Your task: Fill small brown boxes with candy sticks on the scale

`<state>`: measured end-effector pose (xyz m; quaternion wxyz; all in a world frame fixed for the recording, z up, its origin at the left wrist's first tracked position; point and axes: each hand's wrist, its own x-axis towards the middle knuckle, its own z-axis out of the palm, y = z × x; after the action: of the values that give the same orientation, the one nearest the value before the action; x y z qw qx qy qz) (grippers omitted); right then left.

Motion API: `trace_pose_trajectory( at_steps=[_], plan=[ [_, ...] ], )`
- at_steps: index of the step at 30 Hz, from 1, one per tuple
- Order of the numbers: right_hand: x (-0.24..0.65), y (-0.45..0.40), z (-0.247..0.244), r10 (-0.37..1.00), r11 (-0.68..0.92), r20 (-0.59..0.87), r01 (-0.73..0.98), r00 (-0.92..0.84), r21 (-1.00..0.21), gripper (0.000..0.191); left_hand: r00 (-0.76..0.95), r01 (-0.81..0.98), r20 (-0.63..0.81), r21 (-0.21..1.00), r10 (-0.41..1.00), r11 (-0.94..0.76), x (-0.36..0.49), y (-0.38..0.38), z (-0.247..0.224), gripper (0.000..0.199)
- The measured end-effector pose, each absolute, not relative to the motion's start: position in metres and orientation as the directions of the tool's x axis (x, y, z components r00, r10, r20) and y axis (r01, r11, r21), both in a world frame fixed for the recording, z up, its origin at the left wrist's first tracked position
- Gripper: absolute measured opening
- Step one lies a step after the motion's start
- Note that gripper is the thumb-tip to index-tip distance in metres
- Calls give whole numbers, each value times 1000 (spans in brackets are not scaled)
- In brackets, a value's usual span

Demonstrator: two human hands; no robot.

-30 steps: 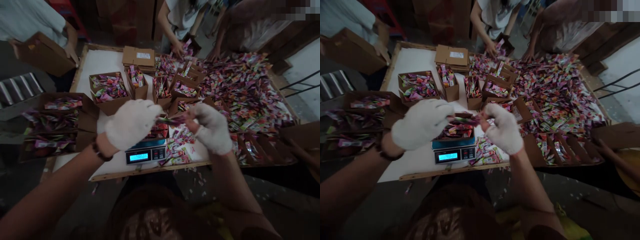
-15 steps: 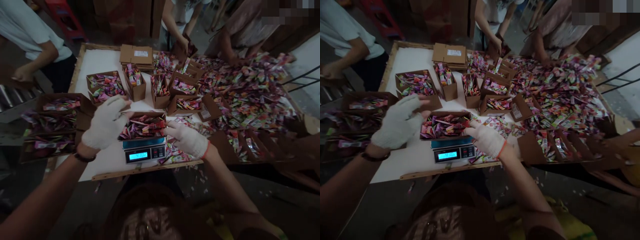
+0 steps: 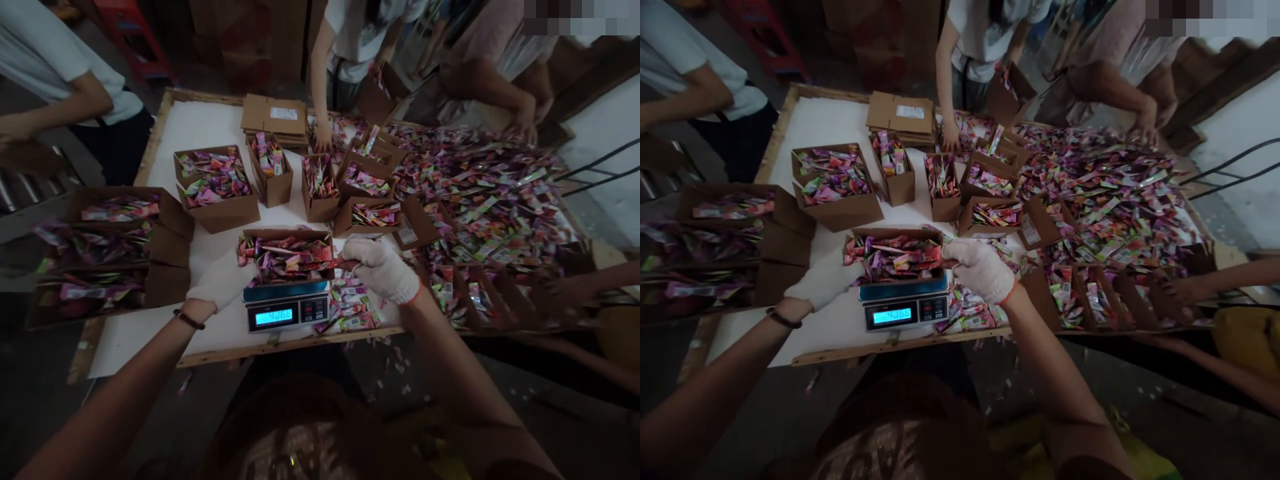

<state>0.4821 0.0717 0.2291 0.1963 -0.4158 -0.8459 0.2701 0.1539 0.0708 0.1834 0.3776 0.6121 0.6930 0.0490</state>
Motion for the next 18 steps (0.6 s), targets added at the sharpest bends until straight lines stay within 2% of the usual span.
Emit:
trace_pose_trajectory(
  at_steps=[5,9,11,15,18],
  plan=[
    [503,57,265,899,409,136,685,-417,-603,27,-75,764,-459,544,885,347,146,67,194,67],
    [527,48,293,941,318,32,849,-337,-421,29,-205,706,-427,559,881,435,131,64,204,75],
    [517,53,288,939,318,-8,878,-343,-358,32,-243,668,-382,600,891,440,126,64,205,78],
    [447,75,250,869,422,-81,818,-487,-392,42,-290,638,-326,635,900,435,129,64,211,77],
    [396,90,229,813,461,-192,809,-550,-364,36,-299,592,-344,664,890,456,135,63,217,76]
  ],
)
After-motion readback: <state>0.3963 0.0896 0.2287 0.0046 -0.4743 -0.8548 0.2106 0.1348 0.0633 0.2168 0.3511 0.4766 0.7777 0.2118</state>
